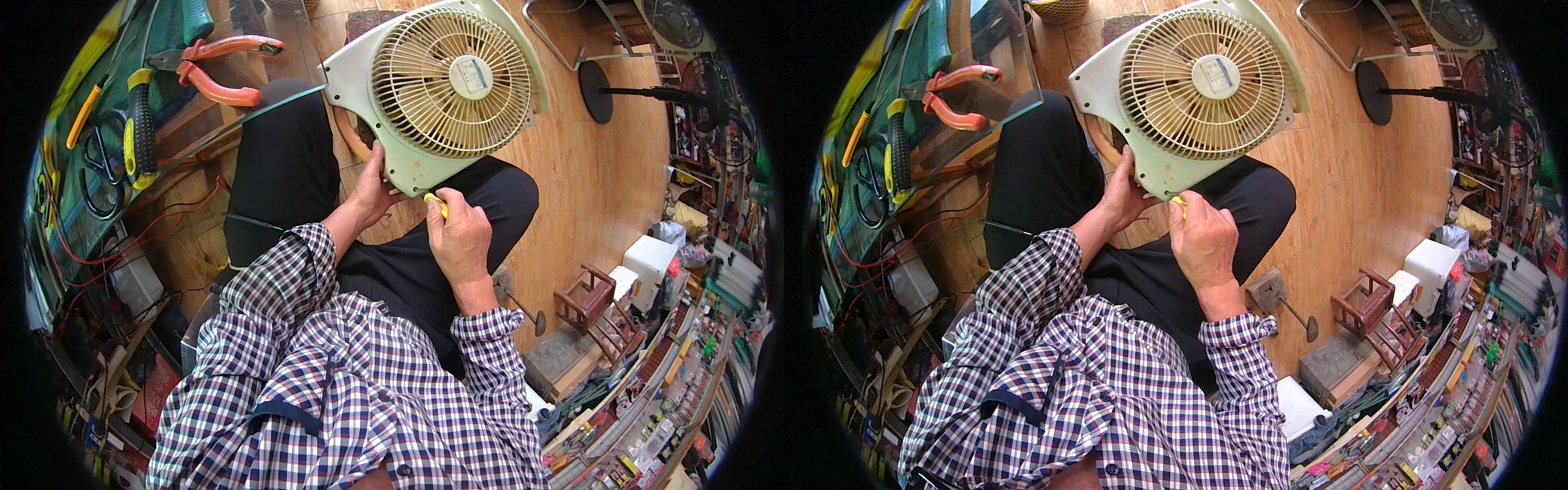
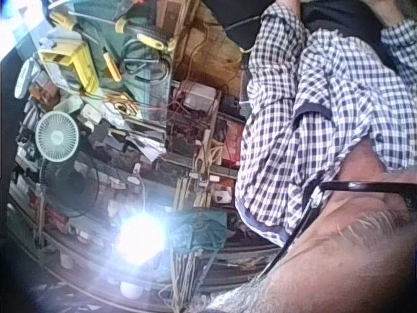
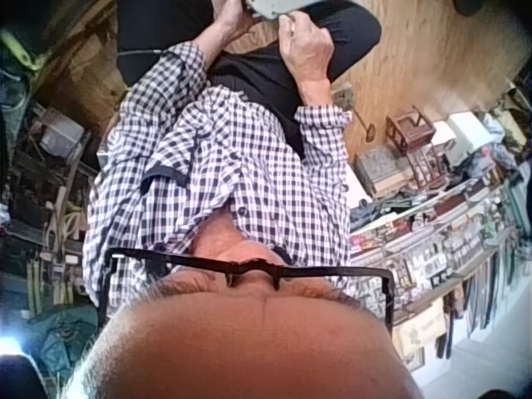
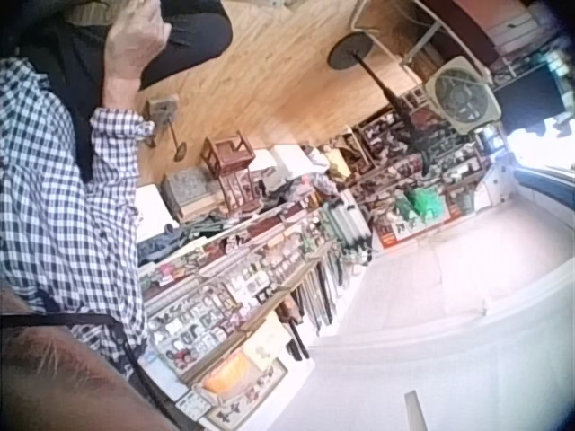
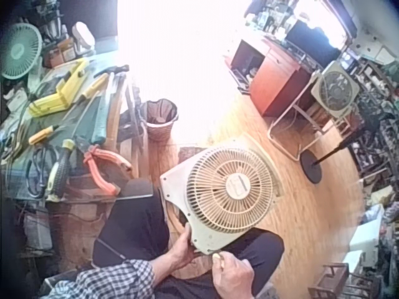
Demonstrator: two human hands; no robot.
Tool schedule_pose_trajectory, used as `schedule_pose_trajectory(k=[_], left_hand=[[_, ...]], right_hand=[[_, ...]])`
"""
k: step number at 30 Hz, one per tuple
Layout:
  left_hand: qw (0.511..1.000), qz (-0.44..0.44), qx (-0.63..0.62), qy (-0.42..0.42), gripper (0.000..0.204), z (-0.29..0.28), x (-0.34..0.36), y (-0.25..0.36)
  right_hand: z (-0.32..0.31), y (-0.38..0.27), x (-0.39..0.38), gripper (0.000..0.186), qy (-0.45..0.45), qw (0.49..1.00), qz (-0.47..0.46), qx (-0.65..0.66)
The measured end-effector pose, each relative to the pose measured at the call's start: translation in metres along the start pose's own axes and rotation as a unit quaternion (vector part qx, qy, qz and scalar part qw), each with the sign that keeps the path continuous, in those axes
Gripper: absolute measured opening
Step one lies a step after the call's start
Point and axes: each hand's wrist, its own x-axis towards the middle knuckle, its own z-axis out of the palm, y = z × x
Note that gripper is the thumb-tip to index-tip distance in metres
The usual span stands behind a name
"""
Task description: The person uses a multimeter to test the electrical connections of a small portable fan. They then use a screwdriver to remove screws from the fan's casing while seated on the floor.
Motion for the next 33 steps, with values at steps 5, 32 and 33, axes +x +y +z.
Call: schedule_pose_trajectory(k=[5, 32, 33], left_hand=[[1.0, -0.002, -0.011, 0.018, 0.083, 0.004, 0.0, 0.0], [1.0, -0.003, -0.009, 0.004, 0.081, -0.006, 0.012, -0.008], [1.0, -0.003, -0.014, 0.002, 0.081, -0.006, 0.012, -0.008]], right_hand=[[-0.006, -0.006, 0.002, 0.019, -0.024, 0.999, -0.014, -0.039], [0.006, -0.006, 0.004, 0.023, 0.015, 0.999, 0.03, -0.042], [0.006, -0.006, 0.004, 0.024, 0.024, 0.998, 0.025, -0.045]])
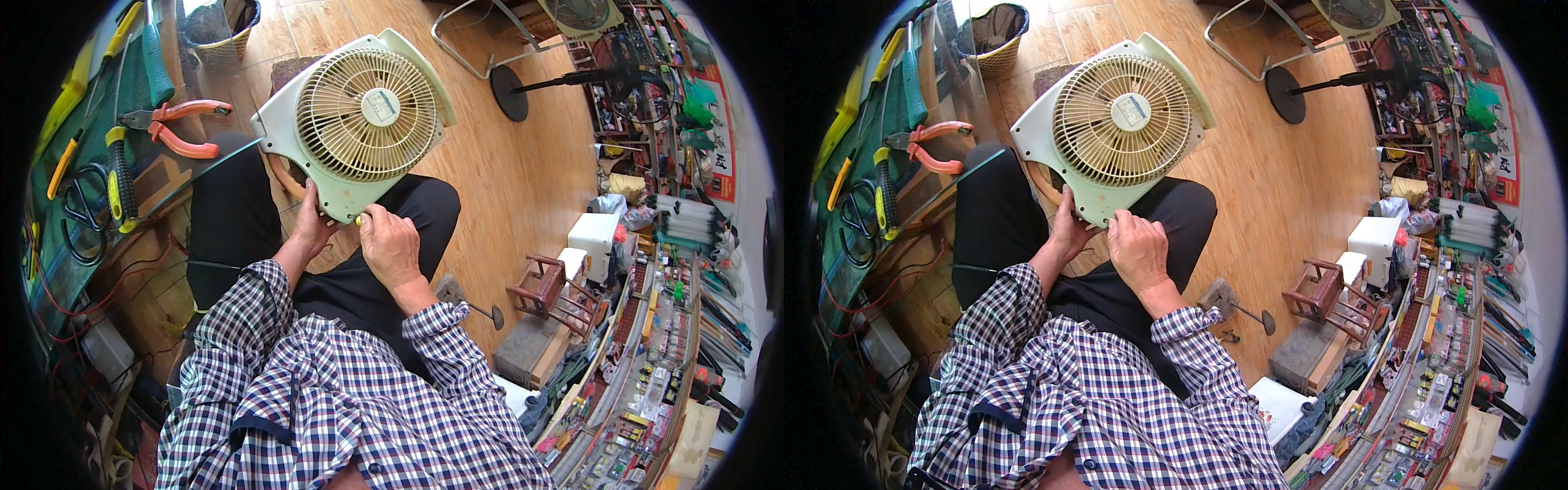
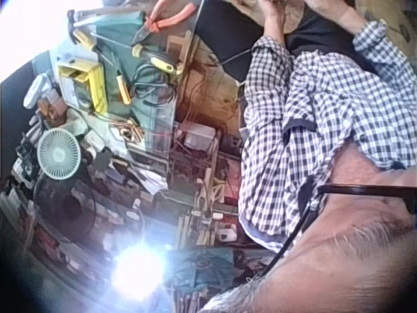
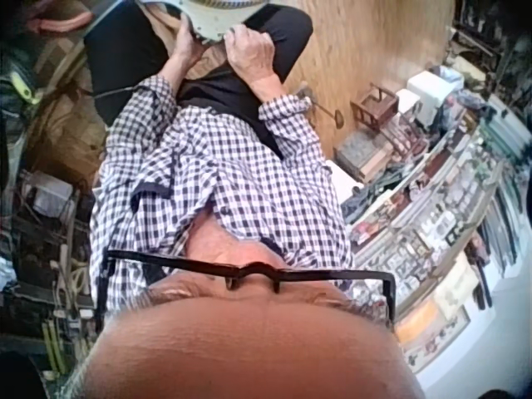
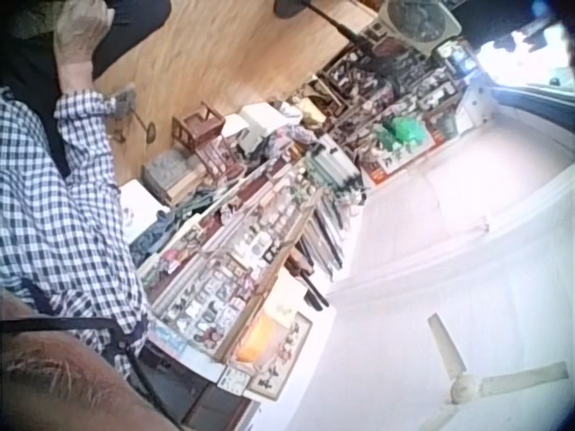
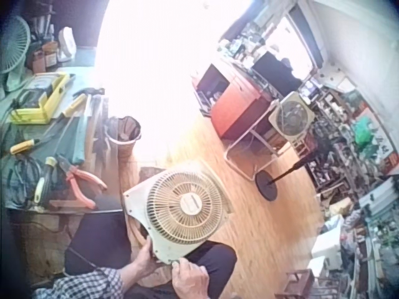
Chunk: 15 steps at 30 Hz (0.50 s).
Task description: The person uses a multimeter to test the electrical connections of a small portable fan. They then use a screwdriver to remove screws from the fan's casing while seated on the floor.
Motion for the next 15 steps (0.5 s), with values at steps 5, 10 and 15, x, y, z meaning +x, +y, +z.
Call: schedule_pose_trajectory(k=[5, 10, 15], left_hand=[[1.0, 0.0, -0.009, -0.01, 0.083, 0.003, -0.003, -0.001], [1.0, -0.002, 0.0, -0.006, 0.085, -0.005, 0.004, -0.006], [1.0, -0.001, 0.002, -0.009, 0.085, -0.004, 0.002, -0.005]], right_hand=[[-0.004, -0.002, -0.002, 0.025, -0.012, 1.0, 0.019, -0.01], [-0.003, 0.0, -0.003, 0.027, 0.02, 1.0, -0.019, 0.008], [0.002, 0.007, -0.008, 0.032, -0.002, 1.0, 0.005, 0.022]])
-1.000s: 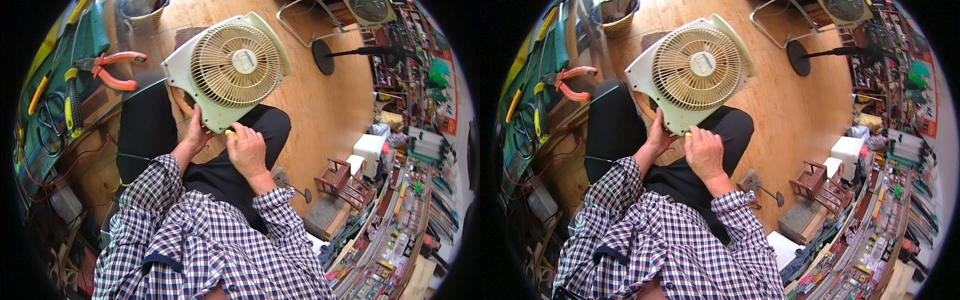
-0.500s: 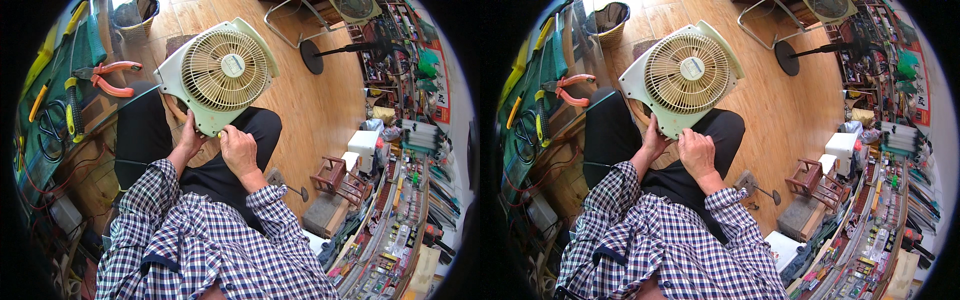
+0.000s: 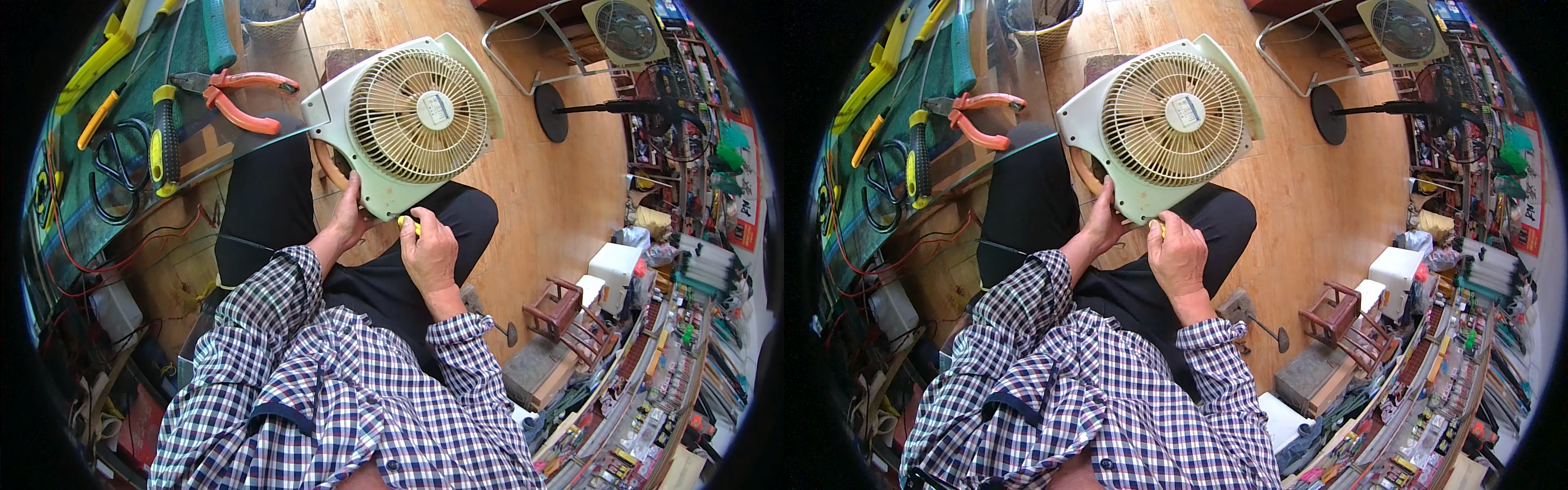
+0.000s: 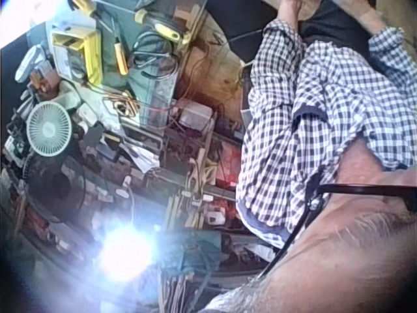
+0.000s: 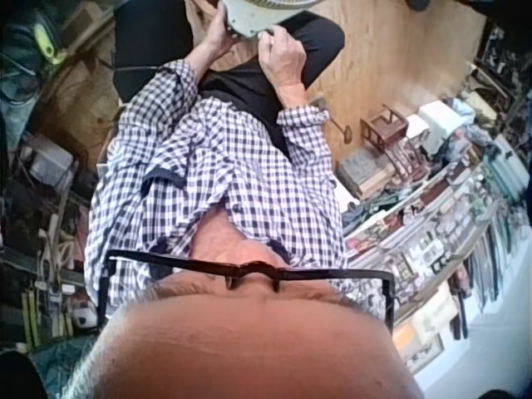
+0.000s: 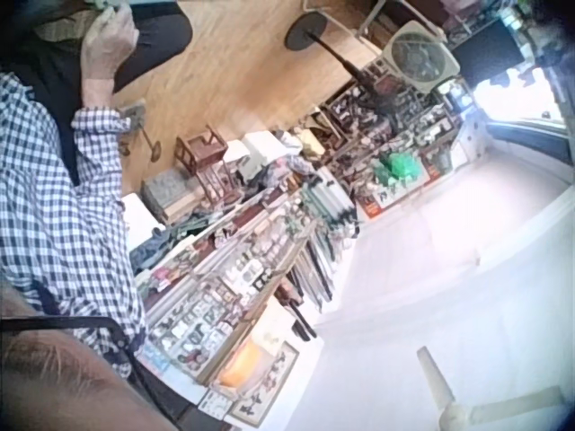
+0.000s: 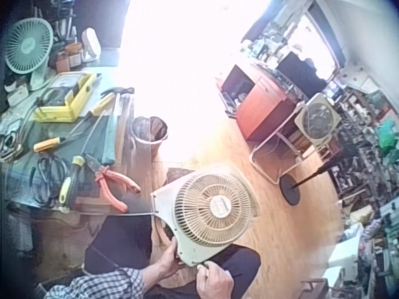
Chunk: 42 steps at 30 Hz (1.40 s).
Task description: The person uses a multimeter to test the electrical connections of a small portable fan. They then use a screwdriver to remove screws from the fan's casing while seated on the floor.
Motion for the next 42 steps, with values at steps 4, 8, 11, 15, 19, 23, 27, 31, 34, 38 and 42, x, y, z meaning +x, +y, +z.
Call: schedule_pose_trajectory(k=[4, 8, 11, 15, 19, 23, 27, 31, 34, 38, 42], left_hand=[[1.0, 0.002, 0.0, 0.004, 0.085, 0.0, -0.001, 0.0], [1.0, 0.008, 0.004, 0.005, 0.084, 0.007, -0.005, 0.003], [1.0, 0.003, -0.005, 0.0, 0.085, 0.008, -0.008, 0.005], [1.0, -0.001, 0.003, 0.002, 0.085, 0.004, -0.004, 0.003], [1.0, -0.002, 0.002, -0.008, 0.083, 0.002, -0.003, 0.002], [1.0, -0.003, -0.001, -0.002, 0.082, 0.002, -0.002, 0.002], [1.0, -0.002, -0.004, -0.002, 0.082, 0.0, 0.0, 0.0], [1.0, -0.004, -0.007, 0.005, 0.082, 0.0, -0.001, 0.001], [1.0, -0.004, -0.006, 0.011, 0.082, 0.003, -0.007, 0.003], [1.0, 0.0, -0.003, 0.012, 0.084, 0.006, -0.007, 0.003], [1.0, 0.004, -0.011, 0.002, 0.083, 0.004, -0.005, 0.002]], right_hand=[[-0.004, -0.007, 0.003, 0.03, 0.01, 1.0, 0.001, -0.002], [0.001, 0.0, -0.001, 0.031, 0.01, 0.999, 0.027, 0.034], [0.001, 0.002, -0.004, 0.031, 0.043, 0.997, 0.024, 0.058], [0.002, 0.006, -0.007, 0.029, 0.058, 0.995, 0.041, 0.074], [-0.001, 0.006, -0.01, 0.026, 0.074, 0.992, 0.055, 0.087], [-0.002, 0.004, -0.011, 0.02, 0.086, 0.985, 0.069, 0.132], [-0.001, -0.007, -0.004, 0.016, 0.085, 0.981, 0.046, 0.17], [0.008, -0.012, 0.002, 0.015, 0.079, 0.982, 0.018, 0.169], [0.011, -0.013, 0.005, 0.015, 0.077, 0.982, 0.01, 0.17], [0.018, -0.013, 0.01, 0.018, 0.07, 0.983, 0.004, 0.172], [0.02, -0.015, 0.015, 0.019, 0.06, 0.988, -0.015, 0.138]])
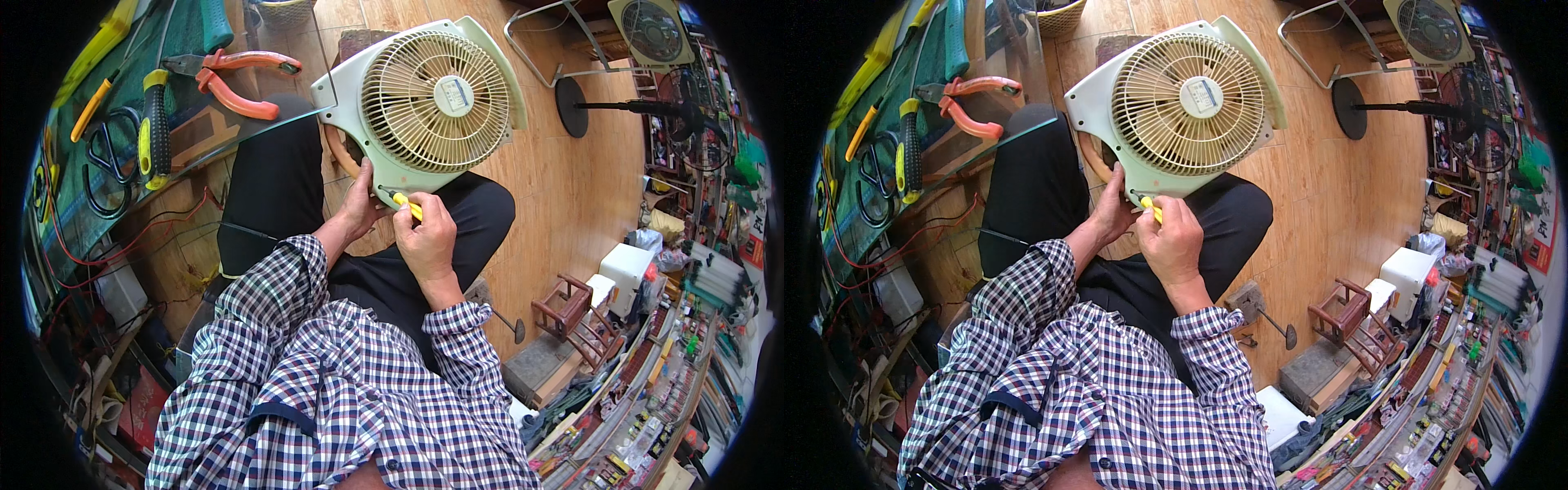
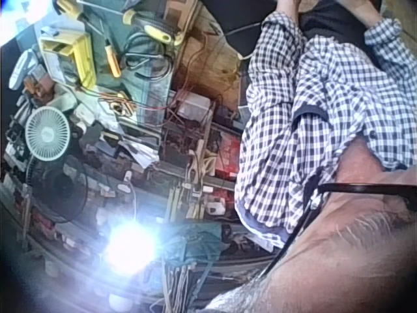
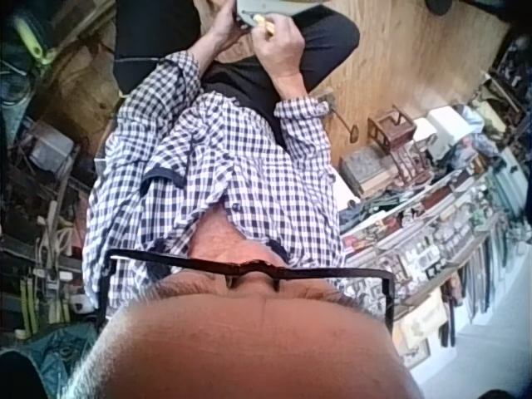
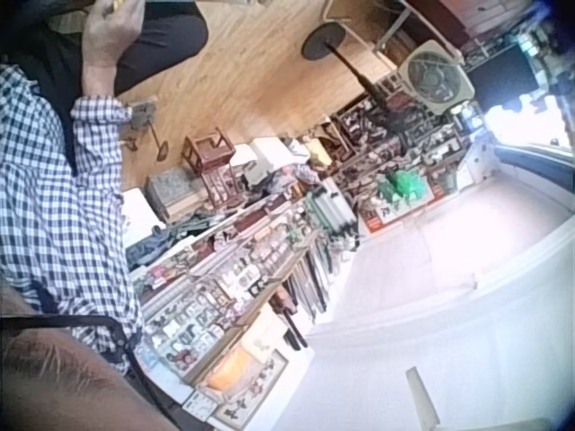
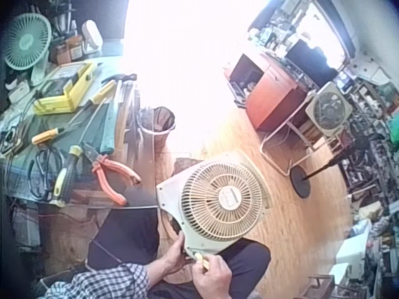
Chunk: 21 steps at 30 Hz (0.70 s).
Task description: The person uses a multimeter to test the electrical connections of a small portable fan. They then use a screwdriver to remove screws from the fan's casing while seated on the floor.
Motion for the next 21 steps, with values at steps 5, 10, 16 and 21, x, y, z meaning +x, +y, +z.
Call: schedule_pose_trajectory(k=[5, 10, 16, 21], left_hand=[[1.0, 0.006, -0.007, -0.005, 0.081, -0.008, 0.009, -0.007], [1.0, 0.014, -0.01, -0.007, 0.08, -0.01, 0.011, -0.008], [1.0, 0.006, -0.023, -0.017, 0.08, -0.013, 0.011, -0.008], [1.0, -0.009, 0.001, 0.021, 0.079, -0.007, 0.009, -0.006]], right_hand=[[0.002, -0.001, 0.006, 0.017, -0.013, 1.0, -0.011, -0.021], [-0.001, -0.004, 0.015, 0.014, -0.04, 0.998, -0.031, -0.029], [-0.018, -0.019, 0.035, 0.016, -0.146, 0.984, -0.04, -0.096], [-0.017, -0.011, 0.034, 0.02, -0.21, 0.966, 0.017, -0.147]])
